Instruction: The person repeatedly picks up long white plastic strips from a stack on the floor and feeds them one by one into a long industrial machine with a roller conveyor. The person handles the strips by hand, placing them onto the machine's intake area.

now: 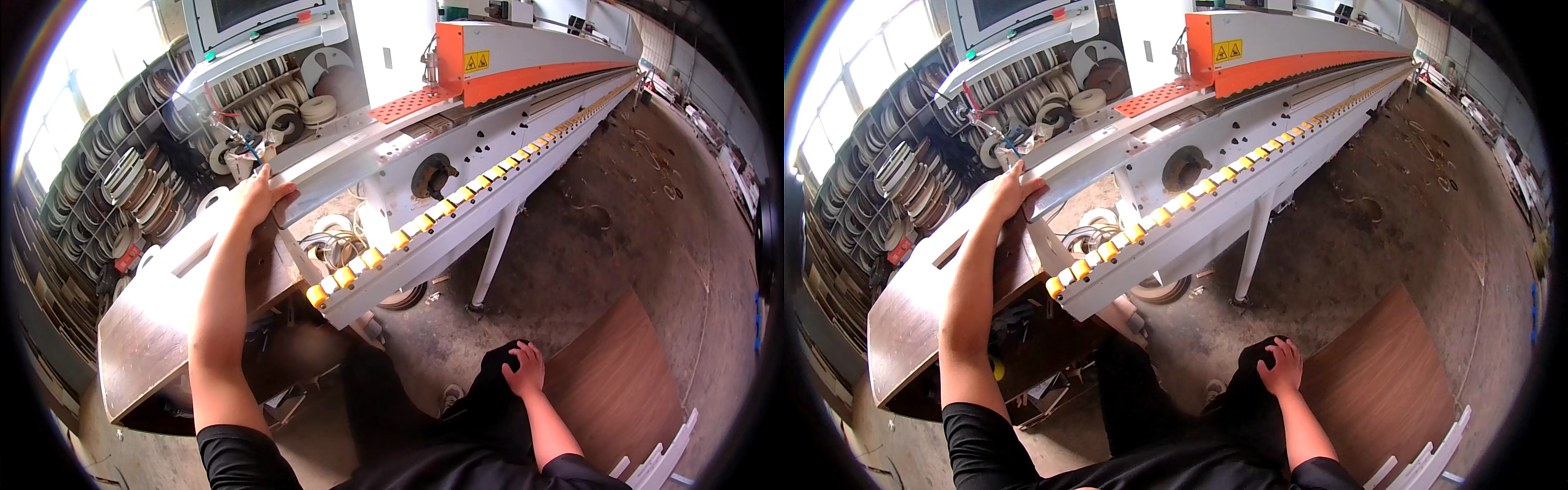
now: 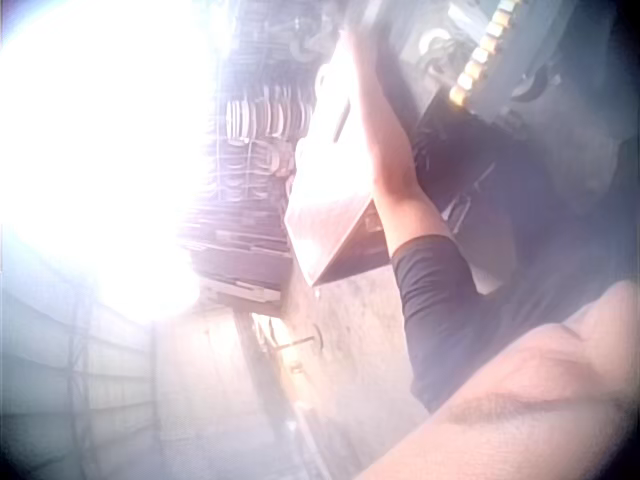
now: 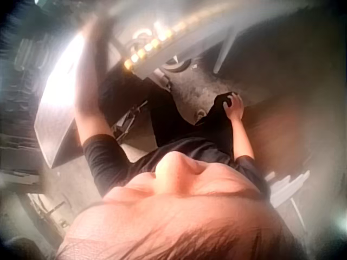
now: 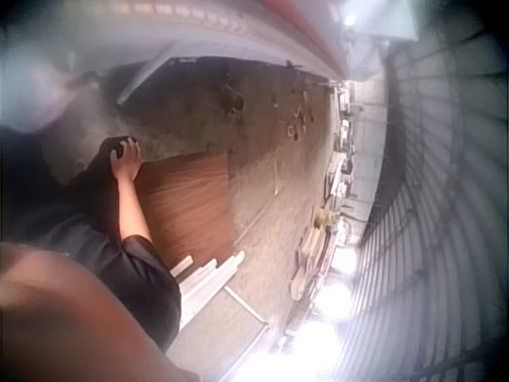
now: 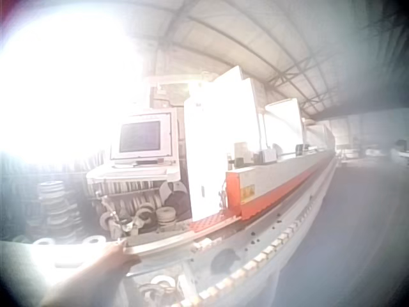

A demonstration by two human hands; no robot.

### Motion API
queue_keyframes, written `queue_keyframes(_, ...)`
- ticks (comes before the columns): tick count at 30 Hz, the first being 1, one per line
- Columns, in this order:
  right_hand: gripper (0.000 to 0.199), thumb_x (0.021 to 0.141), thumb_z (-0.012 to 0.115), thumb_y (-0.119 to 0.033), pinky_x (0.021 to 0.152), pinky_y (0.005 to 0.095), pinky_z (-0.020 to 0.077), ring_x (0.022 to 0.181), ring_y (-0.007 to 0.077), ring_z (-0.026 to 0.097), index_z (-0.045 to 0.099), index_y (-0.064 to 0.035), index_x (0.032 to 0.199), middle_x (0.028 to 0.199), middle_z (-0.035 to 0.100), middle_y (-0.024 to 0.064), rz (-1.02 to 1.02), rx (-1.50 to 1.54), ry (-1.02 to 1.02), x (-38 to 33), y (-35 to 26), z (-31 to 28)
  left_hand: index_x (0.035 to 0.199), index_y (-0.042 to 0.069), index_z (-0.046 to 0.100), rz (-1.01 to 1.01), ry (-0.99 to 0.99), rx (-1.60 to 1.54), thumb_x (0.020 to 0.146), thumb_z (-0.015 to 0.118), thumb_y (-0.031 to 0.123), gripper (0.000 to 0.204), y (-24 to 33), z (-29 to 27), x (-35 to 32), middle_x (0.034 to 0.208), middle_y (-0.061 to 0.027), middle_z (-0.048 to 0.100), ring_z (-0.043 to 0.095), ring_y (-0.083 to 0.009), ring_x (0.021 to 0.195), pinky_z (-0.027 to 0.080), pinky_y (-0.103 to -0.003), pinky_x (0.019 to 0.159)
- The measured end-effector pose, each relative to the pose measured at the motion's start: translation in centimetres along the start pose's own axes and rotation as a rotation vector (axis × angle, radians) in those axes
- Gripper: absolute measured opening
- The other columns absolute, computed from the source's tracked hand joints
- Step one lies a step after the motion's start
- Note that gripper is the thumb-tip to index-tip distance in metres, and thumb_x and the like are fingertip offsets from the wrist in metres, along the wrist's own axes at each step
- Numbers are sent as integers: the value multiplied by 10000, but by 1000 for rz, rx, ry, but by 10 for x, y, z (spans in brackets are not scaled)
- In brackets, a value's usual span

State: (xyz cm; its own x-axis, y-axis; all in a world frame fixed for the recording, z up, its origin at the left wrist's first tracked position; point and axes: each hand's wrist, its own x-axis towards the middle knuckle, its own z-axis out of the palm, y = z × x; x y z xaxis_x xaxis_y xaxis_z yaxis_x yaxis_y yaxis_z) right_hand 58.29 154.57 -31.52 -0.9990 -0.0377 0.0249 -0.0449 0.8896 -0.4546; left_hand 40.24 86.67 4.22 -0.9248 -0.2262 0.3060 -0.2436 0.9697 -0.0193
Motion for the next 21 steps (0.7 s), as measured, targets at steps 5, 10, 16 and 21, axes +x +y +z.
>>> queue_keyframes(5,434,906,827,-374,1345,527,348,1635,329,413,745,-211,1300,1662,588,21,12,2,-12,-1,0,-2,1666,23,525,-58,-51,-39,1084,655,606,834,15,-14,-6,1348,-299,768,749,-450,1255,580,-533,1061)
queue_keyframes(10,423,887,849,-350,1317,523,405,1605,350,460,760,-189,1269,1631,621,36,-21,-19,33,-1,-2,-1,1680,38,521,-80,-66,-59,1063,671,672,897,12,-15,-4,1417,-307,742,724,-448,1324,564,-530,1105)
queue_keyframes(16,436,917,821,-381,1358,529,332,1645,331,401,748,-213,1313,1675,581,22,21,13,-27,0,-2,-3,1675,46,529,-85,-70,-74,1040,674,716,934,10,-13,-2,1417,-306,742,724,-447,1325,562,-535,1098)
queue_keyframes(21,449,922,816,-392,1357,544,329,1654,329,391,739,-216,1328,1682,574,18,30,8,-34,-1,3,-2,1666,47,539,-65,-48,-67,1037,677,712,926,9,-5,1,1412,-305,745,720,-454,1328,561,-534,1098)
